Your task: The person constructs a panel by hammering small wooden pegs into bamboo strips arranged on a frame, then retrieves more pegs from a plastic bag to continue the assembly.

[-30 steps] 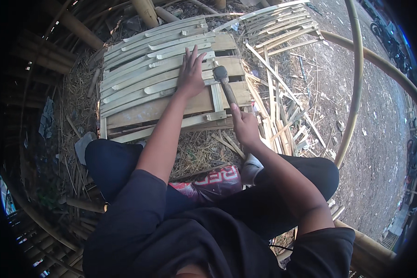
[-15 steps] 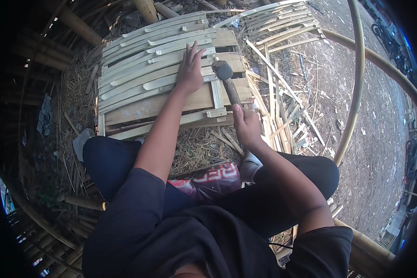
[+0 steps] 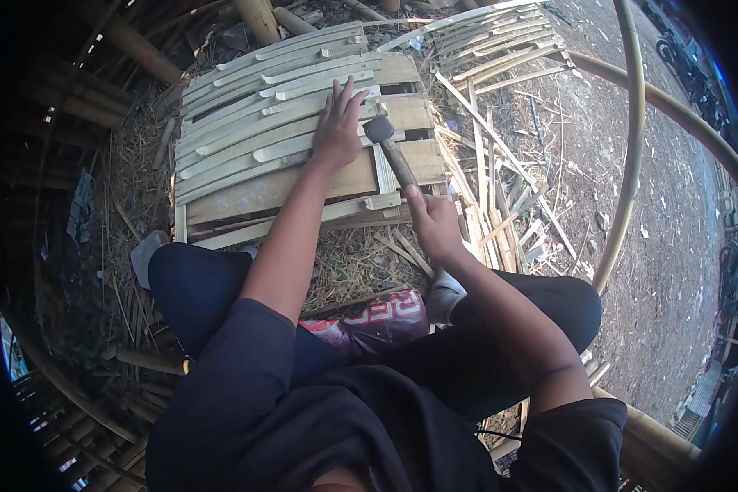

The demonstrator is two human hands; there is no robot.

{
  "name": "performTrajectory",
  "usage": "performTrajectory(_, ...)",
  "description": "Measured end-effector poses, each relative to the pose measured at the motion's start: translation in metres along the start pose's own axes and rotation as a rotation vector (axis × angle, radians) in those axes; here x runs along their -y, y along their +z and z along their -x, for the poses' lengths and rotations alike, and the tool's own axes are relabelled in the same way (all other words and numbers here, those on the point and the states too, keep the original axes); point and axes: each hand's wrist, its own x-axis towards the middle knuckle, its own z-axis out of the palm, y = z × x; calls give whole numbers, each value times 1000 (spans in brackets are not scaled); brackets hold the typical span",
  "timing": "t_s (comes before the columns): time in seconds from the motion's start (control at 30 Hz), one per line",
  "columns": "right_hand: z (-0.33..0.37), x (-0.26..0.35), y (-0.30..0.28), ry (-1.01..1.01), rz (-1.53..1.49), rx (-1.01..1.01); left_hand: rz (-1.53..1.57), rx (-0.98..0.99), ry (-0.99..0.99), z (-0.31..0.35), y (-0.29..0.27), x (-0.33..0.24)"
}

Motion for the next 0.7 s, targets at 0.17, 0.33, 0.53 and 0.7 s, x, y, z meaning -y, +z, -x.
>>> performTrajectory(0.17, 0, -20, 8, -96, -116, -13, 57, -28, 26, -5, 2, -2)
performTrajectory(0.33, 6, 0, 5, 98, -259, 122, 118, -51, 8, -2, 1, 2)
performTrajectory(0.53, 17, 65, -17, 161, -417, 150, 274, -28, 111, -4, -1, 14)
performTrajectory(0.7, 16, 81, -32, 343, -531, 54, 290, 41, 117, -1, -11, -2)
